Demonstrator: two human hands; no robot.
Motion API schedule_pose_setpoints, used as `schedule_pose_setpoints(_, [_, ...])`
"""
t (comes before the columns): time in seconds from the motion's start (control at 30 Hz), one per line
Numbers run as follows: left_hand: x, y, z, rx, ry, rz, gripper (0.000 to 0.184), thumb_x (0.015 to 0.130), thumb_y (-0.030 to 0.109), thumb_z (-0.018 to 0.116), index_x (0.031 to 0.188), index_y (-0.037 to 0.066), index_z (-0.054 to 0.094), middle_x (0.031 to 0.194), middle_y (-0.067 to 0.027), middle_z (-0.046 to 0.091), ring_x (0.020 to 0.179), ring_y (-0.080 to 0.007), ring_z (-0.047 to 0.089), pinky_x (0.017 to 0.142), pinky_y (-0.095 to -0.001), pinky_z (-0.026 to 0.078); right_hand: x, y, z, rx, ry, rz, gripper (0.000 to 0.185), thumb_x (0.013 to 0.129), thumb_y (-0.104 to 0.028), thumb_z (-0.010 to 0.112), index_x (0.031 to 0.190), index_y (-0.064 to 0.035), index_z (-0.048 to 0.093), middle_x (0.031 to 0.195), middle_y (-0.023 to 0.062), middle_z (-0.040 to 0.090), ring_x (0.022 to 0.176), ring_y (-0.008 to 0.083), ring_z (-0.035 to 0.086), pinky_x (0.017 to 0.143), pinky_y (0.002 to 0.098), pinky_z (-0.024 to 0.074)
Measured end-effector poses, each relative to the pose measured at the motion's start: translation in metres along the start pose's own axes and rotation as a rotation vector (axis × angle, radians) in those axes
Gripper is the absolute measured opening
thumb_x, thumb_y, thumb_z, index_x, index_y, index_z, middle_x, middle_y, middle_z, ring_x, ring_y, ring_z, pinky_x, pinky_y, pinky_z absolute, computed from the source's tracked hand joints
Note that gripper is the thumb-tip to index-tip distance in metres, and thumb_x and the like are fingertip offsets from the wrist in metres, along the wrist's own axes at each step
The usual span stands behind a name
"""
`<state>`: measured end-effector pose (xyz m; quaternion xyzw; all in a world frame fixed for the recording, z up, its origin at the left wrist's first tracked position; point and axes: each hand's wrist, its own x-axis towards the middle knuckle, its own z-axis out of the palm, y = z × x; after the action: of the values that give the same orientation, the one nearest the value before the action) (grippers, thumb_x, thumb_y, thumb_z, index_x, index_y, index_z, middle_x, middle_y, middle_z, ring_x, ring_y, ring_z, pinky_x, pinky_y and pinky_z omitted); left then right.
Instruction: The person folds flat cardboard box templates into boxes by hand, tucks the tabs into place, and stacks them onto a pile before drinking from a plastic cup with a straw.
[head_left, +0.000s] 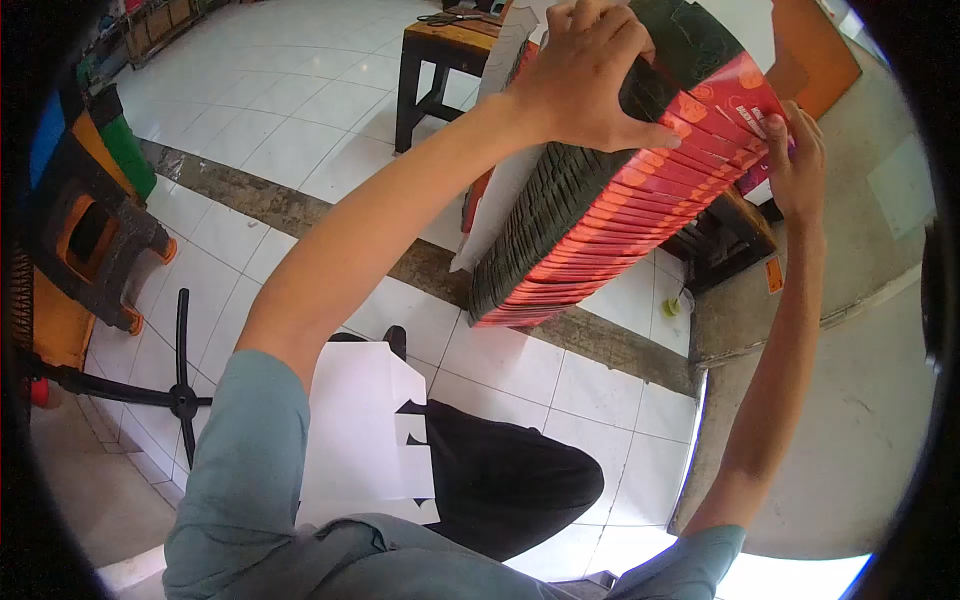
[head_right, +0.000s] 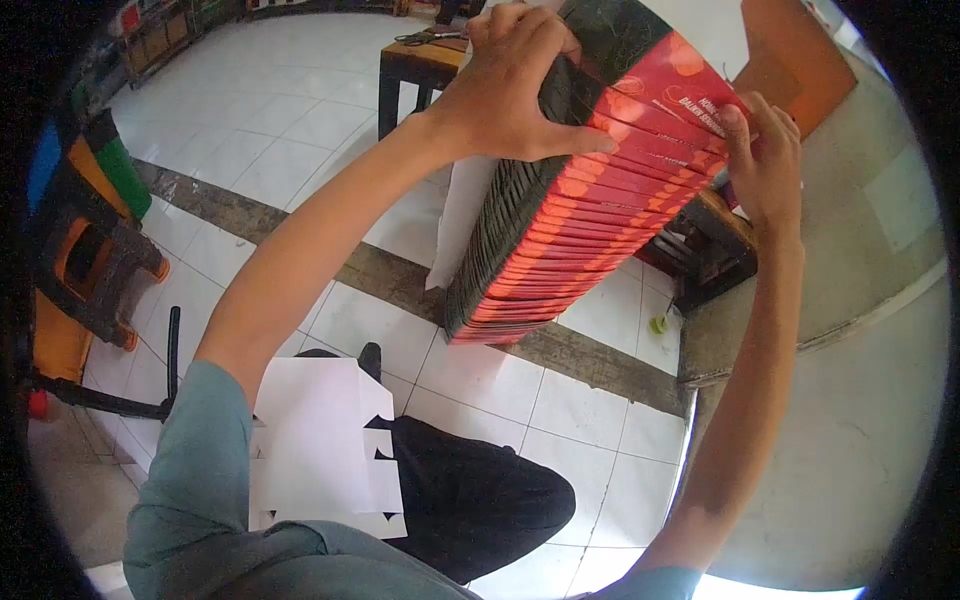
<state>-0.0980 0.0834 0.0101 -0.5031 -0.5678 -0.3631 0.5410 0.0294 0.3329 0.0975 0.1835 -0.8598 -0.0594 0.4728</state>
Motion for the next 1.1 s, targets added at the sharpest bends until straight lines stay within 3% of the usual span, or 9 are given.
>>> schedule_pose_setpoints(0.1, [0.005,0.000,-0.006,0.028,-0.090,-0.041,0.076,0.076,0.079,0.058,0.095,0.006,0.046,0.096,-0.0136,0.043,0.087,-0.0278,0.040,0.081,-0.0455,0.027,0.026,-0.071,-0.003,0.161,0.028,0.010,0.030,0.094,-0.028,0.060,0.087,0.0009,0.060,0.081,0.0160,0.062,0.078,0.0324,0.060,0.072,0.0401,0.0457])
schedule_pose_setpoints(0.17, [0.005,0.003,-0.006,0.059,-0.031,-0.034,0.065,0.062,0.060,0.080,0.094,0.008,0.059,0.101,-0.0095,0.057,0.107,-0.0298,0.048,0.092,-0.0450,0.032,0.037,-0.100,0.008,0.307,0.009,0.069,0.027,0.091,-0.026,0.063,0.085,0.0004,0.060,0.080,0.0165,0.062,0.076,0.0331,0.060,0.071,0.0413,0.0457])
schedule_pose_setpoints(0.27, [0.009,0.010,-0.005,0.004,-0.141,0.005,0.063,0.059,0.056,0.082,0.092,0.008,0.060,0.097,-0.0076,0.058,0.107,-0.0286,0.048,0.089,-0.0440,0.032,0.045,-0.110,0.025,-0.020,0.030,-0.002,0.025,0.079,-0.020,0.068,0.079,-0.0004,0.051,0.075,0.0195,0.061,0.070,0.0396,0.060,0.068,0.0464,0.0459])
schedule_pose_setpoints(0.37, [0.005,0.015,-0.014,-0.070,-0.145,-0.054,0.047,0.070,0.038,0.080,0.097,0.006,0.060,0.091,-0.0041,0.055,0.104,-0.0257,0.048,0.095,-0.0416,0.034,0.038,-0.114,0.022,-0.003,-0.026,-0.006,0.027,0.082,-0.022,0.065,0.080,-0.0001,0.049,0.076,0.0201,0.062,0.073,0.0408,0.061,0.069,0.0488,0.0460])
schedule_pose_setpoints(0.4, [0.004,0.009,-0.013,-0.069,-0.142,-0.054,0.047,0.070,0.038,0.080,0.097,0.006,0.060,0.091,-0.0041,0.055,0.104,-0.0257,0.048,0.095,-0.0416,0.034,0.038,-0.117,0.018,-0.005,-0.026,-0.010,0.027,0.082,-0.022,0.065,0.080,-0.0001,0.049,0.076,0.0201,0.062,0.073,0.0408,0.061,0.069,0.0488,0.0460])
schedule_pose_setpoints(0.47, [0.005,-0.013,-0.007,0.009,-0.224,-0.017,0.080,0.078,0.078,0.056,0.106,0.003,0.048,0.098,-0.0126,0.043,0.089,-0.0271,0.041,0.081,-0.0446,0.027,0.041,-0.121,0.011,-0.003,-0.213,0.075,0.026,0.085,-0.023,0.063,0.084,-0.0002,0.052,0.081,0.0199,0.064,0.079,0.0396,0.062,0.071,0.0514,0.0458])
schedule_pose_setpoints(0.7, [-0.003,-0.015,0.008,0.016,-0.045,-0.013,0.090,0.087,0.074,0.048,0.144,0.007,0.030,0.114,-0.0179,0.042,0.107,-0.0327,0.043,0.093,-0.0522,0.032,0.039,-0.106,0.003,-0.025,-0.179,-0.014,0.030,0.093,-0.027,0.059,0.109,-0.0023,0.063,0.096,0.0188,0.068,0.090,0.0338,0.066,0.082,0.0429,0.0495])
schedule_pose_setpoints(0.9, [-0.006,0.017,0.036,-0.344,0.145,-0.316,0.082,0.092,0.068,0.046,0.143,0.005,0.031,0.142,-0.0307,0.027,0.137,-0.0434,0.026,0.110,-0.0574,0.021,0.025,0.039,0.011,0.729,0.113,0.502,0.057,0.100,-0.049,0.043,0.130,-0.0029,0.058,0.122,0.0104,0.065,0.107,0.0209,0.061,0.093,0.0352,0.0465])
schedule_pose_setpoints(1.1, [0.006,0.023,0.052,-0.204,0.162,-0.161,0.071,0.097,0.057,0.047,0.138,0.001,0.035,0.140,-0.0283,0.033,0.135,-0.0428,0.030,0.108,-0.0548,0.026,-0.011,0.040,0.058,1.544,-0.044,0.852,0.065,0.101,-0.054,0.035,0.133,-0.0003,0.054,0.131,0.0132,0.059,0.117,0.0218,0.058,0.100,0.0377,0.0476])
